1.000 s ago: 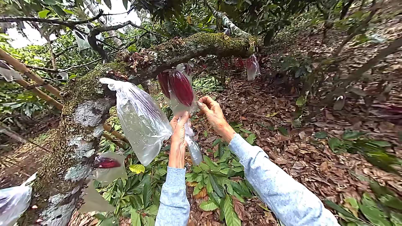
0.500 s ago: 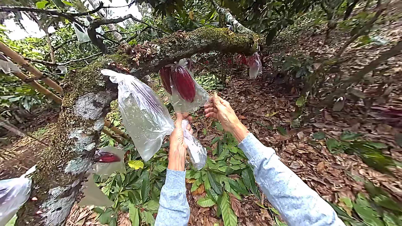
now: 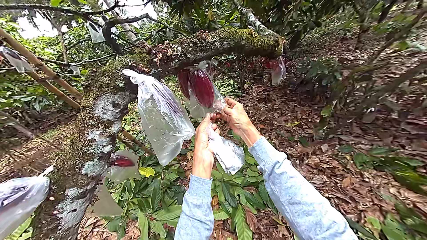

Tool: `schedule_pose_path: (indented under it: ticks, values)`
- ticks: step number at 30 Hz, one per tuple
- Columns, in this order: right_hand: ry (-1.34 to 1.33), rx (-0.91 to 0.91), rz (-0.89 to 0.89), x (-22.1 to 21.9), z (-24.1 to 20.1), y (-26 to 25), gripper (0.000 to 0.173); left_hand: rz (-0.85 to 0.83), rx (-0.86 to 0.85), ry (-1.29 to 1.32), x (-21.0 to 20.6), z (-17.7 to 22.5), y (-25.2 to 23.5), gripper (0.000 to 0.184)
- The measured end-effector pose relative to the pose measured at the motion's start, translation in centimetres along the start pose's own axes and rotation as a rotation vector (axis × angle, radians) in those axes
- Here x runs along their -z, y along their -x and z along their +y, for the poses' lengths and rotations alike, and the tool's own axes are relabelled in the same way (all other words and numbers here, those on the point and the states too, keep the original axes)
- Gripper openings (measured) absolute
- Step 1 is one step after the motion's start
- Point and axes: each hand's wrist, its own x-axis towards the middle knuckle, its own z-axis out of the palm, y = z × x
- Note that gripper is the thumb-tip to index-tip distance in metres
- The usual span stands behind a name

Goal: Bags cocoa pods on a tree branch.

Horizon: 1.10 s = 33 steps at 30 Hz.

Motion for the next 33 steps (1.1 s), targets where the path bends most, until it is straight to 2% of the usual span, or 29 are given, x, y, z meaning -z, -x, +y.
schedule_pose_path:
  ticks: [5,11,16,18,20,21,26,28,30,33]
  values:
    - [-0.038,-0.064,0.068,0.7,-0.5,-0.2,0.023,-0.002,-0.036,0.114,0.6,-0.5,0.6,0.018]
    - [-0.118,-0.148,0.186,-0.5,-0.6,-0.9,0.021,-0.069,-0.067,0.289,1.0,-1.6,-0.6,0.02]
    - [-0.082,-0.128,0.28,-1.2,-0.1,-2.3,0.018,-0.192,-0.052,0.287,1.2,-2.0,-1.3,0.03]
    - [-0.056,-0.134,0.284,-1.4,-0.1,-2.3,0.021,-0.249,0.015,0.266,1.2,-1.9,-1.3,0.042]
    - [-0.034,-0.131,0.291,-1.6,-0.3,-2.1,0.022,-0.233,0.094,0.237,0.6,-1.7,-1.2,0.056]
    - [-0.029,-0.131,0.295,-1.5,-0.3,-2.1,0.023,-0.222,0.113,0.233,0.3,-1.6,-1.2,0.057]
    - [0.004,-0.116,0.279,-0.8,-0.6,-2.4,0.016,-0.226,0.058,0.236,0.3,-1.8,-1.5,0.033]
    - [0.042,-0.134,0.265,-0.8,-1.1,-2.3,0.013,-0.171,0.034,0.243,0.4,-1.9,-1.2,0.025]
    - [0.078,-0.139,0.27,-0.8,-1.5,-2.3,0.013,-0.103,0.019,0.255,0.6,-1.9,-0.9,0.022]
    - [0.076,-0.142,0.264,-1.4,-1.7,-2.2,0.013,-0.109,-0.016,0.253,1.3,-1.8,-1.0,0.023]
